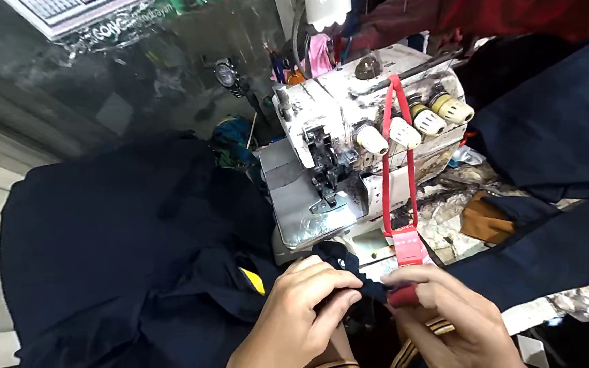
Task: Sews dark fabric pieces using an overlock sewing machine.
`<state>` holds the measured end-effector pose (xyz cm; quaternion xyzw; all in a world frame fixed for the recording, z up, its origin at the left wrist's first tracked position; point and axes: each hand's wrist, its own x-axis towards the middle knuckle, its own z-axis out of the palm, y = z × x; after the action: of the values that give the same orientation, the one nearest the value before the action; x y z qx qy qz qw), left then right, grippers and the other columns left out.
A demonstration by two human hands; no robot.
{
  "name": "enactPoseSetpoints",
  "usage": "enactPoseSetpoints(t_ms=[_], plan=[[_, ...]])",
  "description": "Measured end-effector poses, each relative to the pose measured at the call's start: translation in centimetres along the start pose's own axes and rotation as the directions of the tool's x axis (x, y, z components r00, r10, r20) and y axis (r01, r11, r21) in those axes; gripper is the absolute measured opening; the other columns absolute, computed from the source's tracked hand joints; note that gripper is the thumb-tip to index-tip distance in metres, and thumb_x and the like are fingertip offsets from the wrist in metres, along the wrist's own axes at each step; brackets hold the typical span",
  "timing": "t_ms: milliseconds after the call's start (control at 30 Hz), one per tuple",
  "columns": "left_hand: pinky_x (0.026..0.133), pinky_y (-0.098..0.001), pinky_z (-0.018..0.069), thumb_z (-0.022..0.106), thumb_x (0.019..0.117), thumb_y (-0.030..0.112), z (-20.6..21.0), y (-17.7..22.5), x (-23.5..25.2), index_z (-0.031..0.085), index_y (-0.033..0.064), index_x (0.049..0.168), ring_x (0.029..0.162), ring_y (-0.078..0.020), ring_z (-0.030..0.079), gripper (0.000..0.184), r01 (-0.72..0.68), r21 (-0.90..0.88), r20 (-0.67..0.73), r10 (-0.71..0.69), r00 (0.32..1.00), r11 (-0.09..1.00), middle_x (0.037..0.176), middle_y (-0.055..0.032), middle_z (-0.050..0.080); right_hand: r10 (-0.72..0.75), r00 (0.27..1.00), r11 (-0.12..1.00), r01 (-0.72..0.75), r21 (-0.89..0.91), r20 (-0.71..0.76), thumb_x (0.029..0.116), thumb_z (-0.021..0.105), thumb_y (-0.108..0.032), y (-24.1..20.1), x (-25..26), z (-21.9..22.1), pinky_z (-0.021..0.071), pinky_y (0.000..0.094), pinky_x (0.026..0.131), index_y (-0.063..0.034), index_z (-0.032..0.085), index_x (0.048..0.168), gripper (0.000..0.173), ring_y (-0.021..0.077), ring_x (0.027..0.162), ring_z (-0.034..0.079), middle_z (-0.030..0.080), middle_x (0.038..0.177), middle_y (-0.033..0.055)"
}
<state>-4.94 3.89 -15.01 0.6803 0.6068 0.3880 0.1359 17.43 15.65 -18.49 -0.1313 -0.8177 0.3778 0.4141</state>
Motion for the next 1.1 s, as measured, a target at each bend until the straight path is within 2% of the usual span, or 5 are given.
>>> enactPoseSetpoints(t_ms=[267, 667, 800, 933, 1100], plan=[[0.085, -0.0272, 0.0591, 0.063, 0.1009, 0.024, -1.8, 0.7, 1.4, 0.075, 0.0139, 0.104, 0.093, -0.0058, 0.068, 0.016, 0.037, -0.085, -0.03, -0.039, 0.999, 0.996, 0.097, 0.0065, 0.073, 0.185, 0.939, 0.942, -0.085, -0.325, 0.29, 0.1019, 0.062, -0.027, -1.3, -0.6, -2.7, 0.0589, 0.0421, 0.085, -0.014, 0.071, 0.11, 0.018, 0.0282, 0.113, 0.066, 0.062, 0.131, 0.0177], [0.079, -0.0278, 0.0592, 0.05, 0.1078, 0.022, -5.7, 2.9, 1.2, 0.069, 0.0092, 0.11, 0.091, -0.0089, 0.068, 0.023, 0.024, -0.054, -0.233, -0.036, 0.972, 0.998, 0.099, 0.001, 0.071, -0.17, 0.976, 0.985, 0.168, 0.027, 0.134, 0.0999, 0.064, -0.015, -4.5, 4.9, -2.1, 0.0438, 0.0552, 0.118, -0.0021, 0.065, 0.089, 0.017, 0.0323, 0.13, 0.061, 0.071, 0.122, 0.017], [0.063, -0.0196, 0.0545, 0.055, 0.1052, 0.038, -11.5, 6.4, 4.1, 0.069, 0.0176, 0.1, 0.073, -0.0025, 0.063, 0.025, -0.026, 0.015, -0.263, 0.029, 0.964, 1.0, 0.083, 0.008, 0.067, -0.059, 0.993, 0.995, 0.05, 0.088, 0.107, 0.1019, 0.063, -0.016, -7.0, 6.7, -1.9, 0.054, 0.029, 0.061, 0.0015, 0.069, 0.095, 0.02, 0.0125, 0.068, 0.064, 0.067, 0.077, 0.0097], [0.053, -0.0232, 0.0524, 0.06, 0.1005, 0.034, -13.0, 3.2, 10.1, 0.069, 0.0266, 0.094, 0.065, -0.0001, 0.06, 0.014, 0.051, 0.37, -0.099, -0.016, 0.995, 0.928, 0.079, 0.0146, 0.065, 0.334, 0.938, 0.93, -0.312, 0.194, -0.09, 0.0967, 0.07, -0.026, -1.7, 7.7, 2.9, 0.0538, 0.0262, 0.052, -0.0121, 0.072, 0.089, 0.016, 0.0067, 0.058, 0.062, 0.068, 0.072, -0.0039], [0.056, -0.0275, 0.0547, 0.07, 0.087, 0.057, -13.3, -2.7, 13.2, 0.07, 0.0331, 0.082, 0.065, 0.0004, 0.062, 0.024, 0.112, 0.466, 0.196, -0.225, 0.954, 0.878, 0.072, 0.0162, 0.064, 0.386, 0.819, 0.907, -0.255, 0.334, -0.424, 0.0855, 0.08, -0.021, 1.1, 8.7, 7.1, 0.0515, 0.025, 0.05, -0.0105, 0.065, 0.081, 0.019, 0.0078, 0.057, 0.059, 0.061, 0.068, -0.002]])
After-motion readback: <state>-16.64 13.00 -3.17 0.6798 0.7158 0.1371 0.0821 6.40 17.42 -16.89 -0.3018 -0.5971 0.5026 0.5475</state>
